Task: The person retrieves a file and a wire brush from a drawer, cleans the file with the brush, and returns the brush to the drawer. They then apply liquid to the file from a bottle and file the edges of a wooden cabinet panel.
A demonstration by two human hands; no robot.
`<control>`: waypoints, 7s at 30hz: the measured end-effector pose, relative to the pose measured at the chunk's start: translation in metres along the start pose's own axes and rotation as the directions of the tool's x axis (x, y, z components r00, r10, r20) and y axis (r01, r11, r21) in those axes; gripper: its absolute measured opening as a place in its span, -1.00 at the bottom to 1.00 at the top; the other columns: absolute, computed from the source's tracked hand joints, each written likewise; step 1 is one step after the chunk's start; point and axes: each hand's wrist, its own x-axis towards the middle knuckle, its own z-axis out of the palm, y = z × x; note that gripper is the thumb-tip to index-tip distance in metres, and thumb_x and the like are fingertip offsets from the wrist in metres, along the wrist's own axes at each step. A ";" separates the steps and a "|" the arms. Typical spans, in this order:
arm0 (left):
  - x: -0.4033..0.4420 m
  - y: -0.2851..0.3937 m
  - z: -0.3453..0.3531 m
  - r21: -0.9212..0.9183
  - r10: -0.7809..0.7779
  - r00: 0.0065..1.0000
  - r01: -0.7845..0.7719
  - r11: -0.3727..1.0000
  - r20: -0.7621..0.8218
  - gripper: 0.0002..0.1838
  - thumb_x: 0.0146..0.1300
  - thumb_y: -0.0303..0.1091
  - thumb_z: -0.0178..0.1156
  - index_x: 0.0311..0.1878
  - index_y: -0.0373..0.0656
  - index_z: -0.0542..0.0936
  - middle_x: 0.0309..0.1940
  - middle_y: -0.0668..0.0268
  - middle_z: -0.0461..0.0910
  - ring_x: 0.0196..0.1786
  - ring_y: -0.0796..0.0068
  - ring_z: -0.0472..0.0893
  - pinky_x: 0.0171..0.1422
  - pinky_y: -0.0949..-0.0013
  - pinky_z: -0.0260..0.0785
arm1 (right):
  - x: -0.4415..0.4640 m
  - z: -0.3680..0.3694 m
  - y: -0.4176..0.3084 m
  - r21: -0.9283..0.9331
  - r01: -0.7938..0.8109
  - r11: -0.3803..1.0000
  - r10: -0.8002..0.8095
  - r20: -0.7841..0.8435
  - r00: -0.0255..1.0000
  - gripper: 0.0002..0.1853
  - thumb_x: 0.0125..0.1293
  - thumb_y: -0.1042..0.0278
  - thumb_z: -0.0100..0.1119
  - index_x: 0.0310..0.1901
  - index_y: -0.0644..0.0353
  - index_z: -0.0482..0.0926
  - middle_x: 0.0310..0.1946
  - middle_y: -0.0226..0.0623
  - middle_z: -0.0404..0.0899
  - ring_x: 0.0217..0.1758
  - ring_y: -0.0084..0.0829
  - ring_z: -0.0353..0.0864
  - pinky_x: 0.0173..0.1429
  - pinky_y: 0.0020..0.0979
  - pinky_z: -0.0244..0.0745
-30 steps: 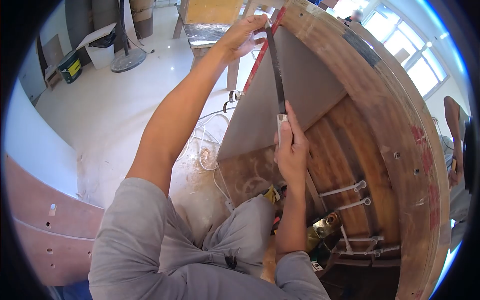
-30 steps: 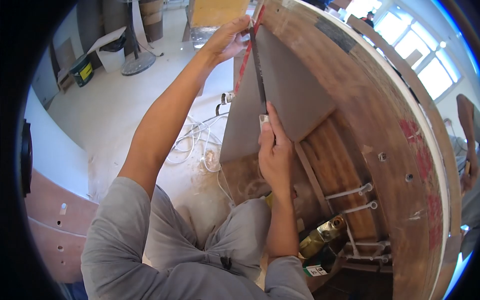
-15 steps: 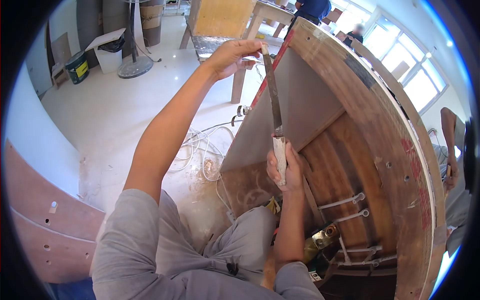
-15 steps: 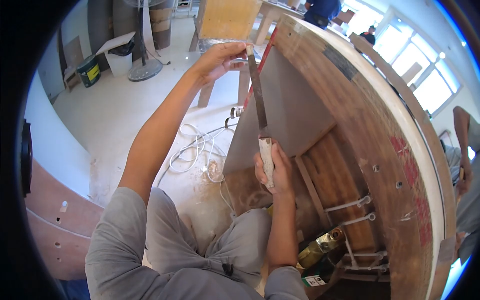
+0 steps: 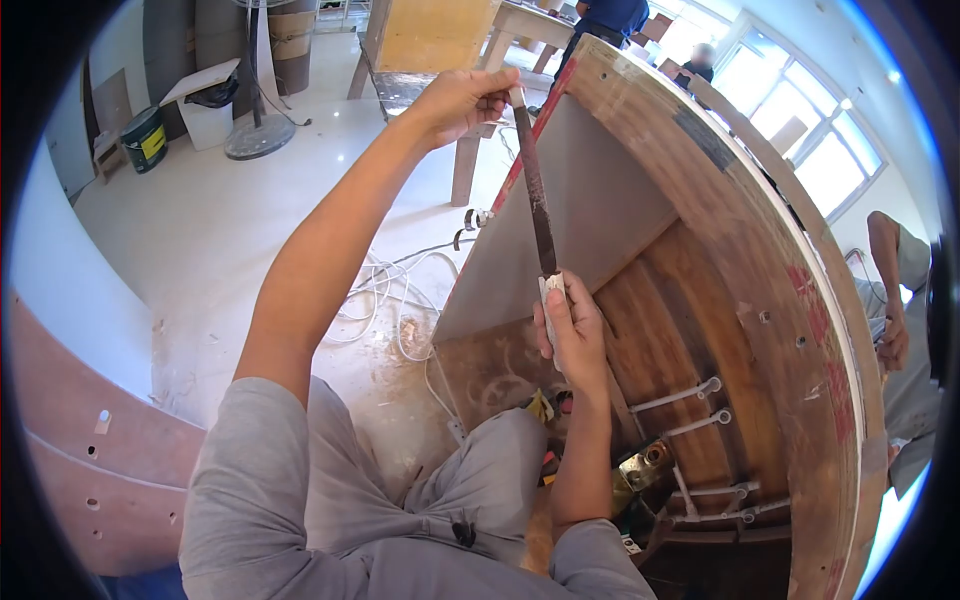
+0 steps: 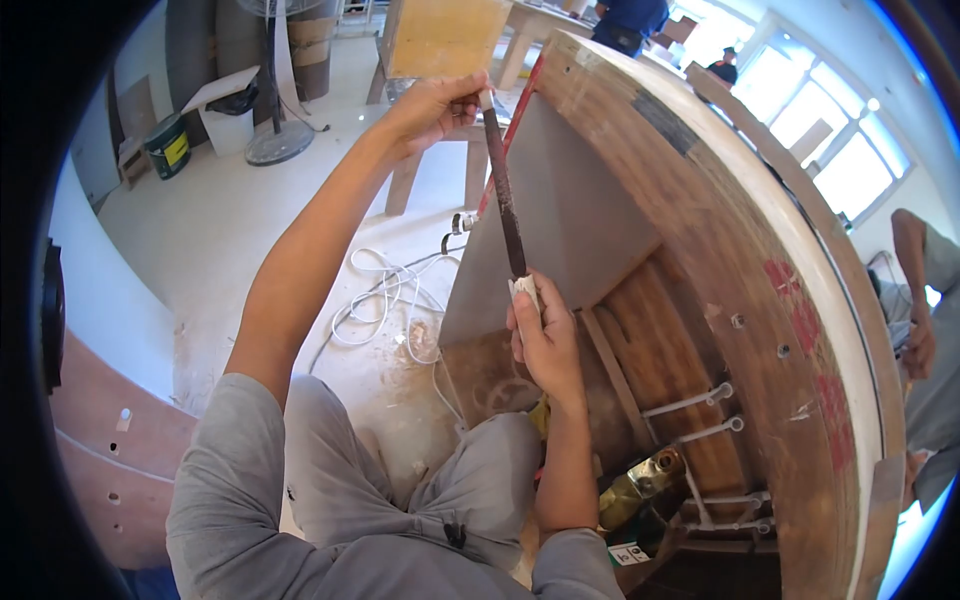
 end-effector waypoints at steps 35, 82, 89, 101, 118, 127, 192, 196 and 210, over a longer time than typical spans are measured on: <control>0.062 -0.049 -0.034 -0.300 0.176 0.978 -0.135 0.944 0.114 -0.77 0.37 -0.34 0.25 -0.02 -0.27 0.61 -0.17 0.34 0.60 -0.13 0.57 0.54 0.11 0.47 0.45 | 0.034 0.008 -0.019 -0.804 0.368 0.467 -0.623 -0.004 0.782 -0.55 0.37 0.48 0.13 0.29 0.17 0.48 -0.09 0.09 0.64 -0.03 0.01 0.65 0.02 -0.22 0.53; 0.015 -0.111 -0.056 -0.174 -0.069 0.986 0.042 0.984 -0.152 -0.79 0.33 -0.31 0.30 -0.09 -0.22 0.64 -0.27 0.41 0.62 -0.25 0.62 0.55 0.07 0.52 0.47 | 0.032 0.006 0.060 -0.798 0.350 0.490 -0.555 0.024 0.832 -0.54 0.36 0.42 0.17 0.30 0.04 0.49 -0.27 -0.05 0.63 -0.23 -0.02 0.65 -0.15 -0.16 0.55; -0.007 -0.080 -0.029 0.060 0.006 0.965 0.010 0.998 -0.262 -0.79 0.24 -0.26 0.40 -0.22 -0.21 0.69 -0.39 0.43 0.62 -0.34 0.67 0.49 -0.17 0.54 0.41 | 0.009 0.012 0.044 -0.505 0.176 0.845 -0.291 -0.157 0.944 -0.56 0.41 0.34 0.15 0.30 0.09 0.44 -0.40 -0.21 0.56 -0.43 -0.33 0.60 -0.34 -0.28 0.50; -0.030 -0.101 -0.024 0.285 -0.052 0.955 0.139 0.948 -0.291 -0.76 0.24 -0.23 0.40 -0.26 -0.25 0.72 -0.44 0.43 0.60 -0.39 0.68 0.48 -0.27 0.55 0.33 | -0.001 -0.008 0.087 0.002 -0.190 0.982 0.189 -0.071 0.979 -0.65 0.53 0.09 -0.02 0.11 0.19 0.48 -0.57 -0.52 0.40 -0.69 -0.74 0.24 -0.63 -0.60 0.15; 0.001 -0.132 -0.063 0.403 0.046 0.908 0.139 0.905 -0.416 -0.71 0.19 -0.24 0.45 -0.25 -0.33 0.73 -0.45 0.37 0.65 -0.43 0.63 0.57 -0.22 0.55 0.51 | 0.035 0.012 0.104 -0.218 -0.190 0.957 0.158 -0.158 0.975 -0.66 0.51 0.14 -0.01 -0.02 0.27 0.57 -0.59 -0.53 0.37 -0.51 -0.68 0.35 -0.41 -0.49 0.29; -0.026 -0.101 -0.015 0.400 0.028 0.934 0.126 0.908 -0.357 -0.71 0.17 -0.23 0.46 -0.30 -0.32 0.71 -0.42 0.35 0.64 -0.43 0.62 0.55 -0.22 0.53 0.48 | -0.001 0.006 0.086 -0.148 -0.169 0.975 0.138 -0.200 0.970 -0.65 0.52 0.08 -0.01 0.00 0.21 0.57 -0.61 -0.55 0.34 -0.64 -0.72 0.23 -0.57 -0.58 0.12; -0.051 -0.115 -0.020 0.128 -0.016 0.978 0.044 0.991 -0.209 -0.71 0.29 -0.44 0.31 0.01 -0.43 0.64 -0.09 0.13 0.70 -0.07 0.42 0.69 0.12 0.45 0.57 | -0.038 -0.005 0.044 -0.945 0.099 0.312 -0.411 -0.040 0.911 -0.50 0.35 0.36 0.23 0.33 0.00 0.47 -0.30 -0.12 0.53 -0.30 -0.12 0.59 -0.25 -0.20 0.50; -0.042 -0.128 -0.037 0.080 -0.069 0.959 0.094 0.992 -0.276 -0.71 0.28 -0.43 0.32 0.00 -0.41 0.65 -0.08 0.14 0.70 -0.08 0.43 0.69 0.12 0.44 0.58 | -0.014 -0.004 0.064 -0.936 0.170 0.307 -0.457 0.012 0.890 -0.53 0.37 0.30 0.20 0.32 0.00 0.48 -0.34 -0.20 0.54 -0.34 -0.13 0.61 -0.33 -0.19 0.50; -0.044 -0.167 -0.064 0.047 -0.127 0.912 0.158 0.986 -0.390 -0.73 0.28 -0.40 0.33 -0.01 -0.36 0.66 -0.16 0.23 0.73 -0.16 0.50 0.69 0.03 0.46 0.59 | 0.000 0.006 0.097 -0.761 0.187 0.621 -0.304 -0.014 0.953 -0.52 0.36 0.40 0.14 0.30 0.29 0.43 -0.10 0.08 0.58 -0.08 0.09 0.59 0.03 -0.13 0.49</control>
